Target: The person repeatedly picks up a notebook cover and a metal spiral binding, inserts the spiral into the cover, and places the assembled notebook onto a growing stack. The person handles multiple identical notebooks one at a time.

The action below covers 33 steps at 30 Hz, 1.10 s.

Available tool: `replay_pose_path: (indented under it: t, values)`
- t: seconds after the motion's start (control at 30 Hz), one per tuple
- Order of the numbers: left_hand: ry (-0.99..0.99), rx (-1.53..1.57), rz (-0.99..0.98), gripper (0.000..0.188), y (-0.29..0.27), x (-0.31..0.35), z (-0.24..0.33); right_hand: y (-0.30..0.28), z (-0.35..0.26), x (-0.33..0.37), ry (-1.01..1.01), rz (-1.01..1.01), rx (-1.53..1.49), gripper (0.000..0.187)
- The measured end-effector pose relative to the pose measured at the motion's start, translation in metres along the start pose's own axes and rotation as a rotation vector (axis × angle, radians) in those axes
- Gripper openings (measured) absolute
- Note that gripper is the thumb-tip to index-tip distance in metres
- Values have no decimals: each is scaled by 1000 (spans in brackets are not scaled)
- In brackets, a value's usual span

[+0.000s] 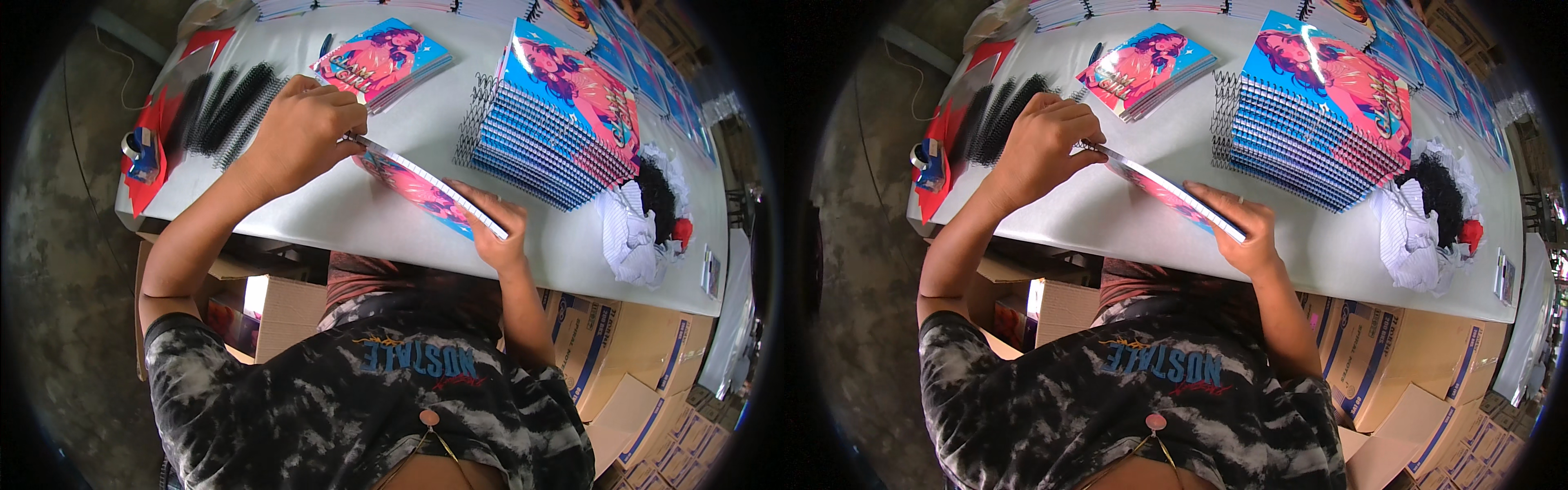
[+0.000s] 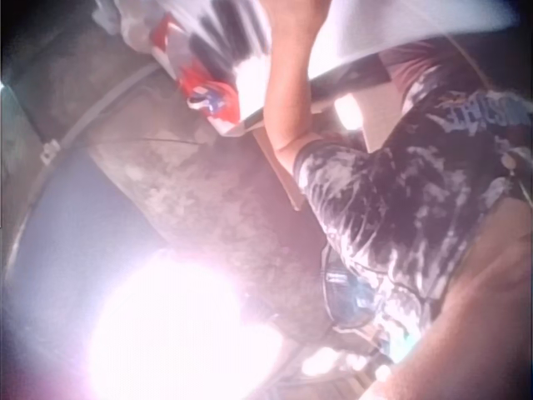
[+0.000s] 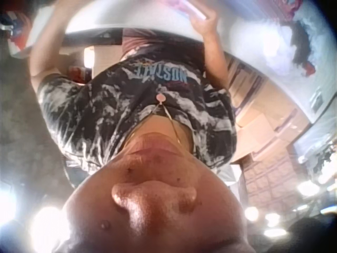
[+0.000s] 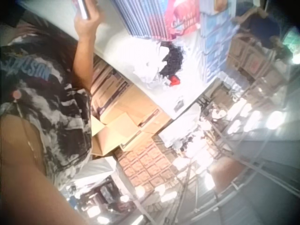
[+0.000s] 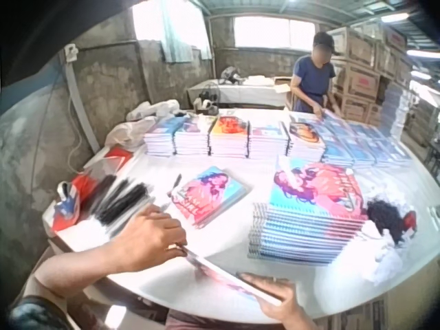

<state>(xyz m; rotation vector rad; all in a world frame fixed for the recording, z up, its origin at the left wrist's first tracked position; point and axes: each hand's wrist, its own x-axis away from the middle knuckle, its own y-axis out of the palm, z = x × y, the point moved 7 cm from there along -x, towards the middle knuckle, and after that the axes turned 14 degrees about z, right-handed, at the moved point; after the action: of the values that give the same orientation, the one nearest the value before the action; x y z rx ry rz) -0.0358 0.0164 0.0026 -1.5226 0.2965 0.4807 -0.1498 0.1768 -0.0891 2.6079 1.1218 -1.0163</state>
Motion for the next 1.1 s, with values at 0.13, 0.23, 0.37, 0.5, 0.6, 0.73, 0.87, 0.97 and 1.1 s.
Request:
replay_pose_path:
  t: [0.13, 0.23, 0.37, 0.5, 0.6, 0.73, 0.87, 0.97, 1.1]
  values:
    - [1, -69, 13, 22, -2, 4, 5, 3, -4, 0, -9, 9, -7, 22]
    - [46, -109, 102, 22, -5, 4, 5, 2, 2, 1, 44, -4, -34, 32]
    - [112, -127, -19, 28, 4, 10, -9, -2, 15, 3, 125, 12, -59, 33]
    - [32, -253, 171, 55, -3, 7, -8, -3, 10, 1, 32, 18, -32, 35]
    - [-53, -207, 441, 81, 32, 46, -16, 3, 4, 3, -42, 26, -16, 36]
    - [425, -442, 313, 104, 82, 105, 24, 4, -4, 4, -133, 21, -9, 32]
    - [133, -174, 760, 95, 35, 92, -34, 22, -17, 8, -203, -53, -52, 37]
    - [119, -45, 585, 80, 95, 112, 9, 17, -9, 9, -261, -19, -18, 42]
    - [176, -148, 759, 87, 68, 123, 18, 21, -11, 13, -275, -55, -47, 44]
